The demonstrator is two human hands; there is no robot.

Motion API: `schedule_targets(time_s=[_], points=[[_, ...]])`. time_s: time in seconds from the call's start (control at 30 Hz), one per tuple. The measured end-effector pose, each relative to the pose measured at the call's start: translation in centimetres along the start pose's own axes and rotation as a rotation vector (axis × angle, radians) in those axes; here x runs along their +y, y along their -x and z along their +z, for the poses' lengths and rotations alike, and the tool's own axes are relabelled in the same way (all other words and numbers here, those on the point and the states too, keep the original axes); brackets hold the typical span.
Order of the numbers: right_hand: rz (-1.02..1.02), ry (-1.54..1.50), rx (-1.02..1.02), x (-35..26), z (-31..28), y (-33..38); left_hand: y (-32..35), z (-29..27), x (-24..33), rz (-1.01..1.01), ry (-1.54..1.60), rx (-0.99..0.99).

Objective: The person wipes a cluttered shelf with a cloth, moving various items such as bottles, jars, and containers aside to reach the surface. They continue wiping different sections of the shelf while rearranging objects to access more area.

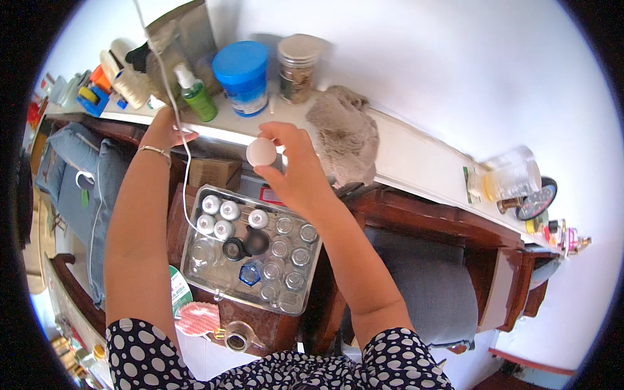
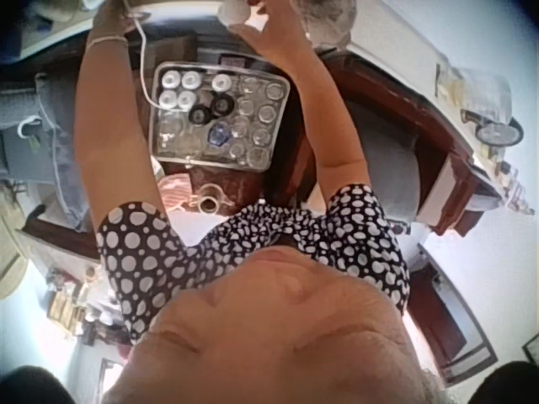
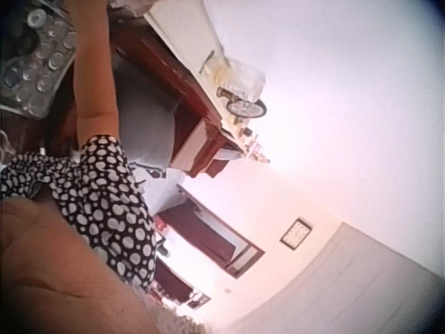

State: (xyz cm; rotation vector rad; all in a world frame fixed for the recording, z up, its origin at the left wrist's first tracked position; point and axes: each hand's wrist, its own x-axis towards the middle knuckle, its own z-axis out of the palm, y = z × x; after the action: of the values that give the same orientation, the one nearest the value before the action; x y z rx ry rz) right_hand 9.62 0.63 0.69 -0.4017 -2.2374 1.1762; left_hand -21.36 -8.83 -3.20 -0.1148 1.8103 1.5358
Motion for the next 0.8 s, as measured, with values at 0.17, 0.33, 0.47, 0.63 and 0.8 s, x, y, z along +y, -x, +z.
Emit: schedule_targets(time_s=[0.17, 0.33, 0.47, 0.63, 0.8], points=[[-0.087, 0.068, -0.022, -0.7, -1.8, 2.5, -0.3, 0.4, 0.0, 0.031, -0.066, 0.017], [-0.103, 0.267, 0.146, 0.1, -5.0, 3.4, 0.5, 0.7, 0.1, 0.016, -0.031, 0.045], [-0.148, 0.784, 0.307, 0.5, -9.6, 0.6, -0.1, 0.8, 0.2, 0.000, -0.053, 0.067], [-0.190, 0.937, -0.032, 2.8, -9.5, -1.7, -0.5, 0.6, 0.0, -0.026, -0.057, 0.033], [0.227, 0.120, 0.072, 3.2, -10.4, -2.6, -0.4, 0.4, -0.1, 0.012, -0.057, 0.060]])
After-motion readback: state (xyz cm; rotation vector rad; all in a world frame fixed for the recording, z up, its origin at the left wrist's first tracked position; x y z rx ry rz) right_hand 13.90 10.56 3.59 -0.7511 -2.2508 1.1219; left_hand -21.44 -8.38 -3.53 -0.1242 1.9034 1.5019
